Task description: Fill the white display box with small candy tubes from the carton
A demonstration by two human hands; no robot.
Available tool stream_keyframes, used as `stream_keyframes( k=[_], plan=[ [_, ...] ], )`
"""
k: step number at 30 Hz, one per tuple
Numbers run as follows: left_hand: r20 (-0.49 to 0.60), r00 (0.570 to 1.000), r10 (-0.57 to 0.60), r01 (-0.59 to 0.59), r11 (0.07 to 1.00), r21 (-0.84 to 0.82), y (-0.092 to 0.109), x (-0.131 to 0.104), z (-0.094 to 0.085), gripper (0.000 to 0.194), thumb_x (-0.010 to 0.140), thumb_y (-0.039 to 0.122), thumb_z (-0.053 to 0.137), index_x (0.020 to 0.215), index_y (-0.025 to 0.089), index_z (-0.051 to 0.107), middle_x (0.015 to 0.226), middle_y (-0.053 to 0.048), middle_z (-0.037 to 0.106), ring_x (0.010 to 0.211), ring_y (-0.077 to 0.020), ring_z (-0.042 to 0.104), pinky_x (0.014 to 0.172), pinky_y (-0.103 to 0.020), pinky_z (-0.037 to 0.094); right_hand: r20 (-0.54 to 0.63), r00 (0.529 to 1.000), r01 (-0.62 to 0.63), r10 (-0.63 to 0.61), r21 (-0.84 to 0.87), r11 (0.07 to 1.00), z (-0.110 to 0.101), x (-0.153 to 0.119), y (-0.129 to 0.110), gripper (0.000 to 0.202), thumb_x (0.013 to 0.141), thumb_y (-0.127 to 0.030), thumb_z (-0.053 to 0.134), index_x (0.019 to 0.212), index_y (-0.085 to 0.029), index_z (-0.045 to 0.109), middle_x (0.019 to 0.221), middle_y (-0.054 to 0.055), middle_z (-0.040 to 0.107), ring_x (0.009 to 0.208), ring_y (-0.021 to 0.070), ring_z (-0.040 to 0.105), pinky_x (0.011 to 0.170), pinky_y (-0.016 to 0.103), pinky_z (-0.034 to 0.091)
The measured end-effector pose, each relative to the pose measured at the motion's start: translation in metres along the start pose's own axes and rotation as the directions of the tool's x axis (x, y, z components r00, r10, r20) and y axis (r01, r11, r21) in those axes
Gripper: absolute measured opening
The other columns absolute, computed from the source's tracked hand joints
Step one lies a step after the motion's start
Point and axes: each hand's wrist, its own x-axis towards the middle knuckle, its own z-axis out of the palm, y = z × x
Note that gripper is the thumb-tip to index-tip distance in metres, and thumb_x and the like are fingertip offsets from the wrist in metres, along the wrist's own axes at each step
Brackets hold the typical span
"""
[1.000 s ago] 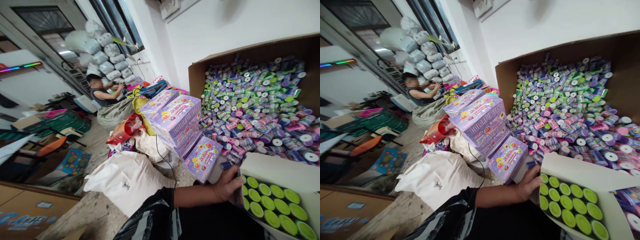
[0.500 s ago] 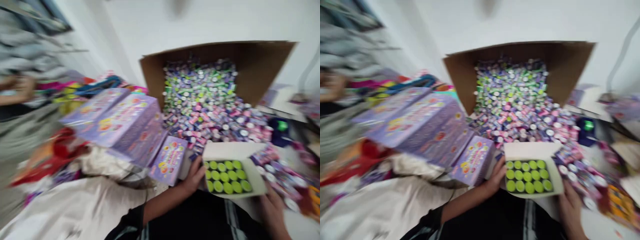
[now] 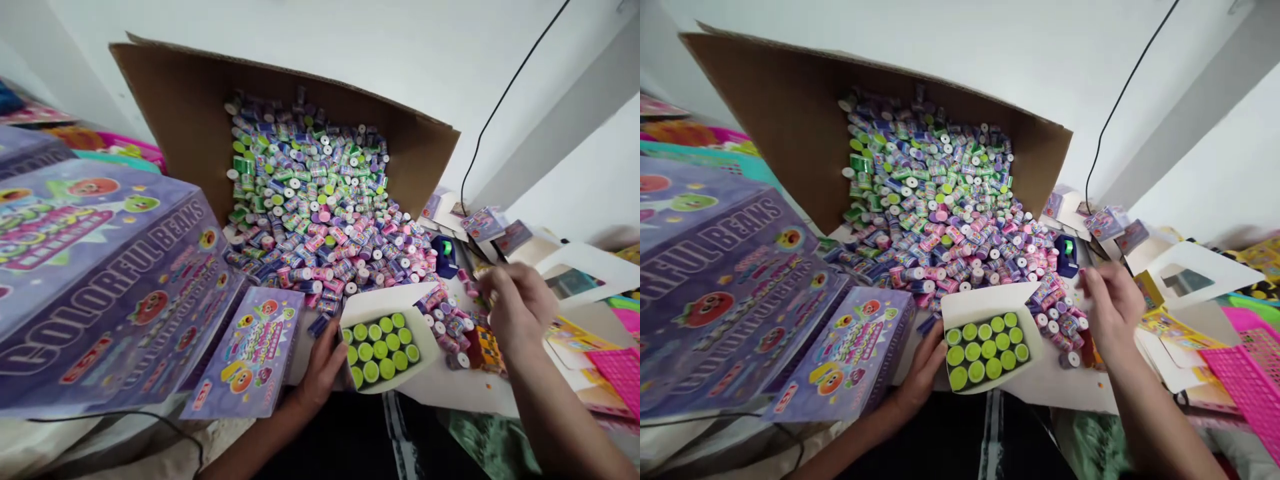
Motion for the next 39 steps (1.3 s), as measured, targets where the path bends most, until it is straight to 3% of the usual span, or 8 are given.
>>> stream_keyframes(
  k=[5, 9, 12, 14, 20, 28, 34, 39],
  plan=[
    [0.009, 1.0, -0.027, 0.027, 1.0, 0.012, 0.007, 0.002, 0.0, 0.066, 0.097, 0.077, 0.054, 0.122, 0.018, 0.068, 0.118, -0.013, 0.074, 0.114, -0.0349, 0.068, 0.104, -0.051, 0.056, 0.328, 0.937, 0.181, -0.119, -0.165, 0.97, 0.081, 0.097, -0.018, 0.029, 0.09, -0.031, 0.069, 0.068, -0.014, 0.063, 0.07, -0.007, 0.064, 0.07, 0.0044, 0.058, 0.073, 0.019, 0.045],
    [0.007, 1.0, -0.005, 0.005, 0.999, 0.045, 0.006, 0.003, 0.0, 0.065, 0.096, 0.079, 0.055, 0.118, 0.019, 0.066, 0.111, -0.01, 0.072, 0.106, -0.0307, 0.065, 0.098, -0.045, 0.054, 0.546, 0.836, 0.132, 0.053, -0.294, 0.947, 0.138, 0.127, 0.009, 0.067, 0.077, -0.035, -0.004, 0.055, 0.007, 0.044, 0.094, 0.002, 0.063, 0.091, 0.0015, 0.07, 0.069, 0.022, 0.035],
    [0.006, 1.0, 0.007, -0.008, 0.999, 0.042, 0.005, 0.004, 0.0, 0.061, 0.096, 0.078, 0.056, 0.115, 0.021, 0.067, 0.106, -0.007, 0.071, 0.101, -0.0287, 0.064, 0.093, -0.041, 0.054, 0.596, 0.802, 0.09, 0.036, -0.181, 0.979, 0.159, 0.133, 0.029, 0.045, 0.099, -0.043, 0.052, 0.065, -0.015, 0.057, 0.083, 0.002, 0.072, 0.081, 0.0124, 0.077, 0.065, 0.02, 0.046],
    [0.016, 1.0, 0.011, -0.012, 1.0, 0.022, 0.006, 0.001, -0.001, 0.057, 0.097, 0.076, 0.056, 0.112, 0.022, 0.066, 0.104, -0.006, 0.07, 0.1, -0.0278, 0.065, 0.091, -0.04, 0.054, 0.61, 0.792, 0.075, 0.016, -0.124, 0.989, 0.164, 0.135, 0.033, 0.031, 0.089, -0.027, 0.08, 0.068, -0.027, 0.057, 0.07, 0.0, 0.07, 0.068, 0.019, 0.07, 0.052, 0.025, 0.05],
    [0.057, 0.997, 0.048, -0.045, 0.997, -0.056, -0.012, 0.0, -0.001, 0.048, 0.103, 0.064, 0.057, 0.123, 0.022, 0.067, 0.122, -0.009, 0.073, 0.112, -0.0296, 0.067, 0.1, -0.04, 0.053, 0.716, 0.698, 0.252, 0.013, -0.262, 0.932, 0.195, 0.167, 0.032, 0.02, 0.086, -0.026, 0.084, 0.099, -0.017, 0.072, 0.08, 0.0, 0.067, 0.073, 0.0187, 0.067, 0.078, 0.036, 0.061],
    [0.06, 0.998, -0.027, 0.029, 0.999, -0.03, -0.031, -0.008, -0.003, 0.055, 0.102, 0.067, 0.053, 0.139, 0.027, 0.065, 0.139, -0.01, 0.07, 0.128, -0.0339, 0.064, 0.111, -0.045, 0.053, 0.769, 0.632, 0.408, -0.097, -0.224, 0.885, 0.304, 0.197, 0.005, 0.039, 0.091, -0.035, 0.084, 0.125, -0.018, 0.077, 0.119, 0.011, 0.07, 0.113, 0.0296, 0.07, 0.109, 0.048, 0.056],
    [0.079, 0.997, -0.021, 0.026, 0.997, -0.068, -0.021, -0.007, -0.005, 0.058, 0.102, 0.07, 0.053, 0.138, 0.027, 0.065, 0.136, -0.01, 0.07, 0.123, -0.0324, 0.065, 0.109, -0.044, 0.053, 0.854, 0.444, 0.625, -0.271, -0.079, 0.776, 0.372, 0.182, -0.011, 0.069, 0.088, -0.048, 0.088, 0.148, -0.021, 0.066, 0.144, 0.015, 0.058, 0.133, 0.0362, 0.061, 0.118, 0.052, 0.049],
    [0.087, 0.994, -0.06, 0.069, 0.993, -0.1, -0.013, -0.009, -0.004, 0.06, 0.099, 0.073, 0.056, 0.136, 0.026, 0.066, 0.136, -0.01, 0.07, 0.126, -0.0338, 0.063, 0.114, -0.046, 0.049, 0.85, 0.485, 0.603, -0.205, -0.155, 0.782, 0.381, 0.166, -0.008, 0.054, 0.093, -0.046, 0.082, 0.138, -0.017, 0.071, 0.141, 0.016, 0.055, 0.126, 0.0341, 0.063, 0.117, 0.05, 0.05]
  ],
)
